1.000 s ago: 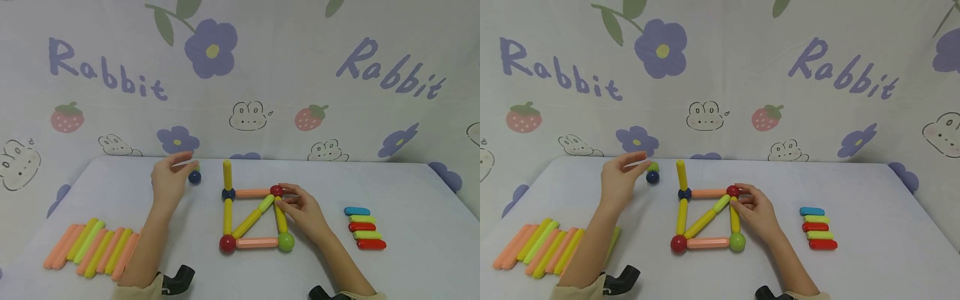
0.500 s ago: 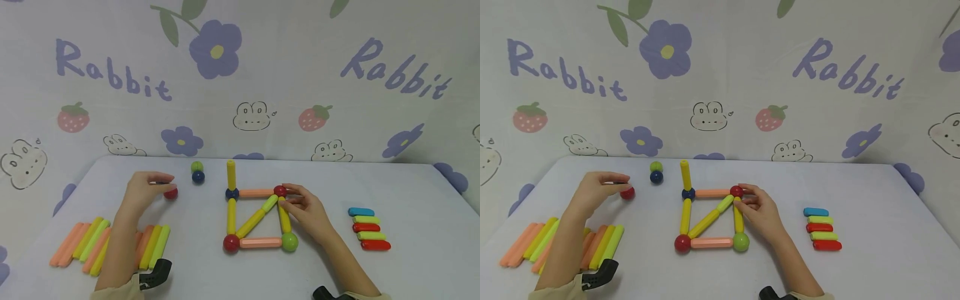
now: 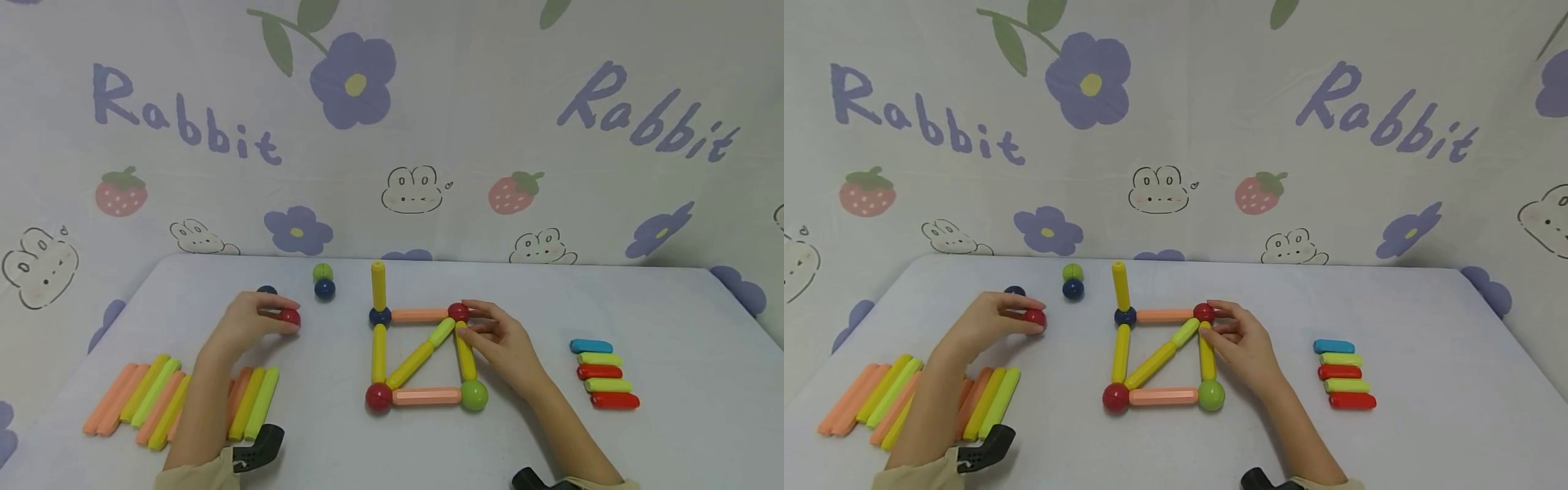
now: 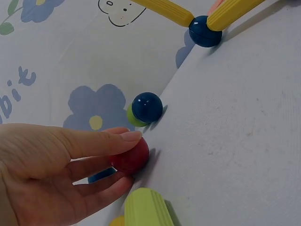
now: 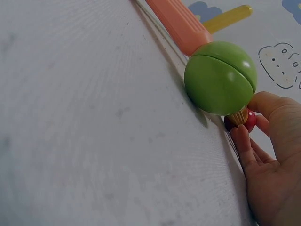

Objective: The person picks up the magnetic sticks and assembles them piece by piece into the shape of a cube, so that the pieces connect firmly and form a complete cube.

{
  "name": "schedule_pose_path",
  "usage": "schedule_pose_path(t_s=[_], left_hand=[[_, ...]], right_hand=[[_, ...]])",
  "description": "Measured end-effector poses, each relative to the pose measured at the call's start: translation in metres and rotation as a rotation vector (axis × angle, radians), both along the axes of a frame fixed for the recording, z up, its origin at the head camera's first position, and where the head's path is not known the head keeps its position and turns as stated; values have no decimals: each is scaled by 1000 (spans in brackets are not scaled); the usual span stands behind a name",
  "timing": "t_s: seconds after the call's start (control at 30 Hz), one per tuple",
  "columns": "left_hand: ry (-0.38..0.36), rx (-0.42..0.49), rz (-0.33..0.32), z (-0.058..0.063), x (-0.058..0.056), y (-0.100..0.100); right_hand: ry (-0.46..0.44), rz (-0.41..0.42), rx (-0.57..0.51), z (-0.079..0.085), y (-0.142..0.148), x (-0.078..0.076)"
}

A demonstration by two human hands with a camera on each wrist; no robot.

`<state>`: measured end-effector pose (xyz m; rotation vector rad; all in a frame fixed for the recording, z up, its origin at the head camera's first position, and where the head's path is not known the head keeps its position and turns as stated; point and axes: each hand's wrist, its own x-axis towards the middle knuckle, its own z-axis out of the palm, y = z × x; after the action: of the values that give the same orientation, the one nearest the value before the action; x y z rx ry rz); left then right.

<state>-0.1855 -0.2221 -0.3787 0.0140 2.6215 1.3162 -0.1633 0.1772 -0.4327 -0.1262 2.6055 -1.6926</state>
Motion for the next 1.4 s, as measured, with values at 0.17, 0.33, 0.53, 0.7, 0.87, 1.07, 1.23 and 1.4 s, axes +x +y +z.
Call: schedule_pose_path(t_s=[0.17,0.33,0.53,0.7,0.87,1.07,1.23,1.4], left_hand=[[1,-33,-15,0,-2,3],[30,-1,-16,4,-2,10],[37,201,-9,16,-4,22],[-3,401,27,29,-5,35],[-13,563,64,41,-6,48],[25,516,108,51,-4,63],[107,465,142,57,-1,80],[215,469,186,55,-5,102]], right_hand=[[-4,-1,3,0,1,0],[-8,-7,9,-1,3,0],[-4,-9,5,-1,4,0],[1,-6,3,-1,5,0],[2,-1,-6,-2,5,0],[10,5,-12,-2,2,-1],[9,4,-8,-1,1,0],[9,5,-10,-2,1,0]])
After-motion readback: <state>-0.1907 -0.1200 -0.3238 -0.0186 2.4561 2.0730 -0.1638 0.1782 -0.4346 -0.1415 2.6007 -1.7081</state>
